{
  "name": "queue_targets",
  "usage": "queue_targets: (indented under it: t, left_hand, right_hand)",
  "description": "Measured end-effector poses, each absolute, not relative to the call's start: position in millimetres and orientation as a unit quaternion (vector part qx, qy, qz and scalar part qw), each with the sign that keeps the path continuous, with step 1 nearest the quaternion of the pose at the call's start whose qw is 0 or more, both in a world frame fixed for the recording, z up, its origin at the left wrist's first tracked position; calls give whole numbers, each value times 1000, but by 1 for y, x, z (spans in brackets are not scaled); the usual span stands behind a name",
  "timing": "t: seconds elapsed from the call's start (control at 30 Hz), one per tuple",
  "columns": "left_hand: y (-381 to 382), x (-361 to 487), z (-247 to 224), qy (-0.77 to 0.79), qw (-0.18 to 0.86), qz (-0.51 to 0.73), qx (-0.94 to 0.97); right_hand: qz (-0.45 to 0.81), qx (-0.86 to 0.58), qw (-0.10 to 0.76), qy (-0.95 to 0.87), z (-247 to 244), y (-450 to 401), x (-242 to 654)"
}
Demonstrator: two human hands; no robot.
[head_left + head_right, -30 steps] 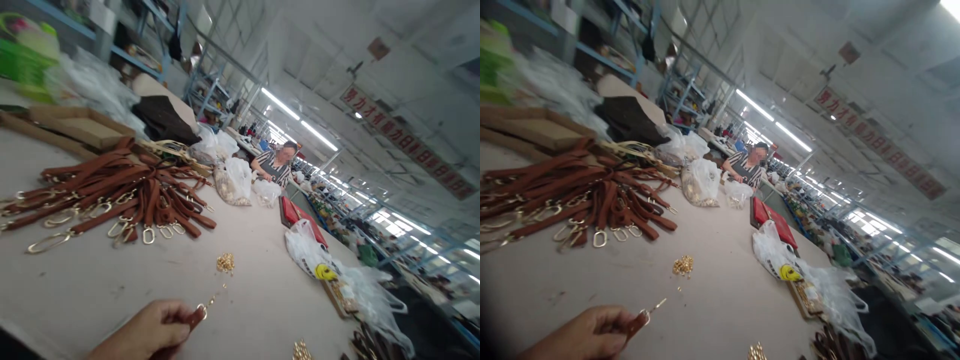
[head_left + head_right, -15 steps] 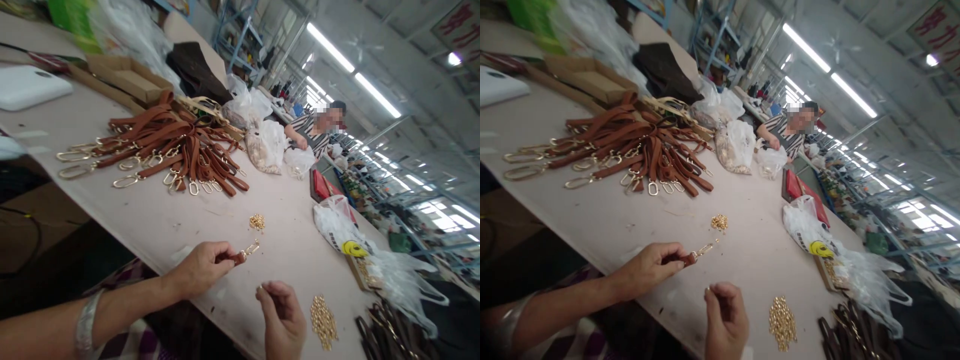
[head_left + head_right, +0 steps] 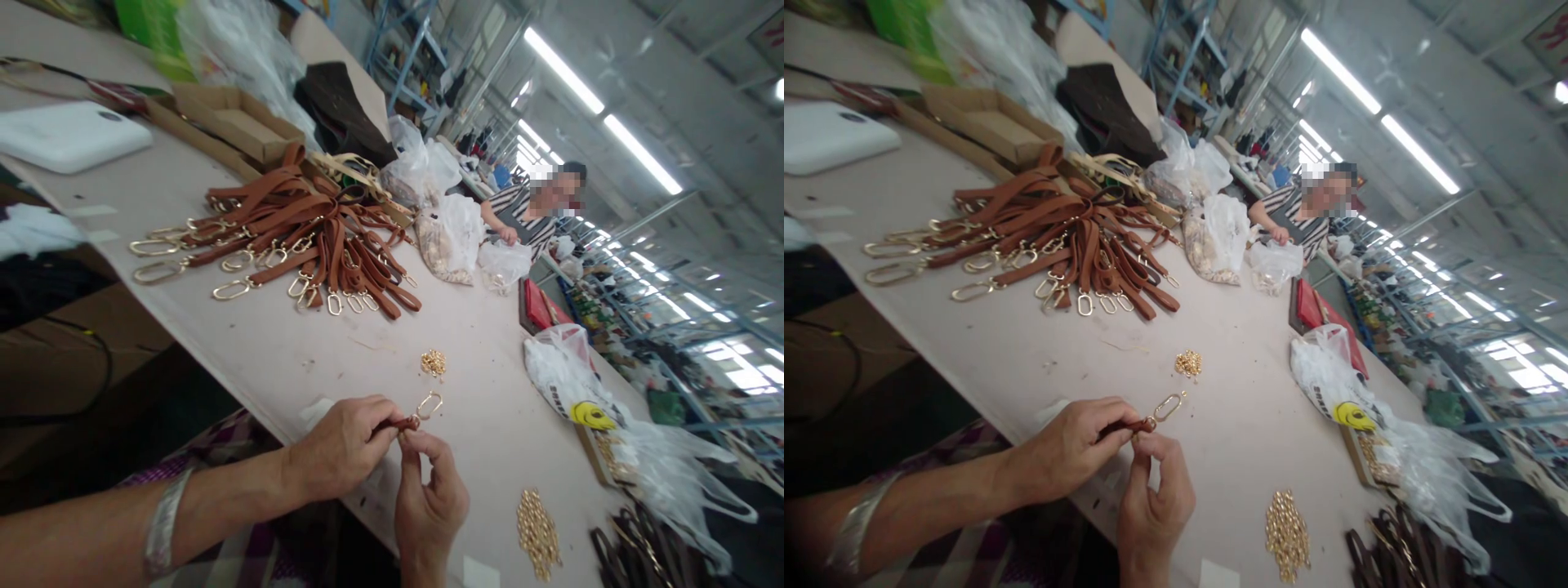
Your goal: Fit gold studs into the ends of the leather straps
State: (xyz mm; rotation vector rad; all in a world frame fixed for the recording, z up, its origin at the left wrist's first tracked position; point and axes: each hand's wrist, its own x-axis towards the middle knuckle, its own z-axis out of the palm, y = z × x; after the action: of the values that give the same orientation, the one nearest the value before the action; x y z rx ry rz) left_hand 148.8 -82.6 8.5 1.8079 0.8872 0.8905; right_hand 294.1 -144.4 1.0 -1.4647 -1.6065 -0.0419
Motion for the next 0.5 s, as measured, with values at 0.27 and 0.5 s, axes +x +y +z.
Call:
queue_targets:
  t: [0.27, 0.5]
  left_hand:
    - [-88, 149, 8, 337, 431, 369, 751]
    - [-89, 145, 2, 311, 493, 343, 736]
  right_hand:
    - [62, -649, 522, -551, -11, -149, 290]
    - [304, -614, 621, -381, -19, -149, 287]
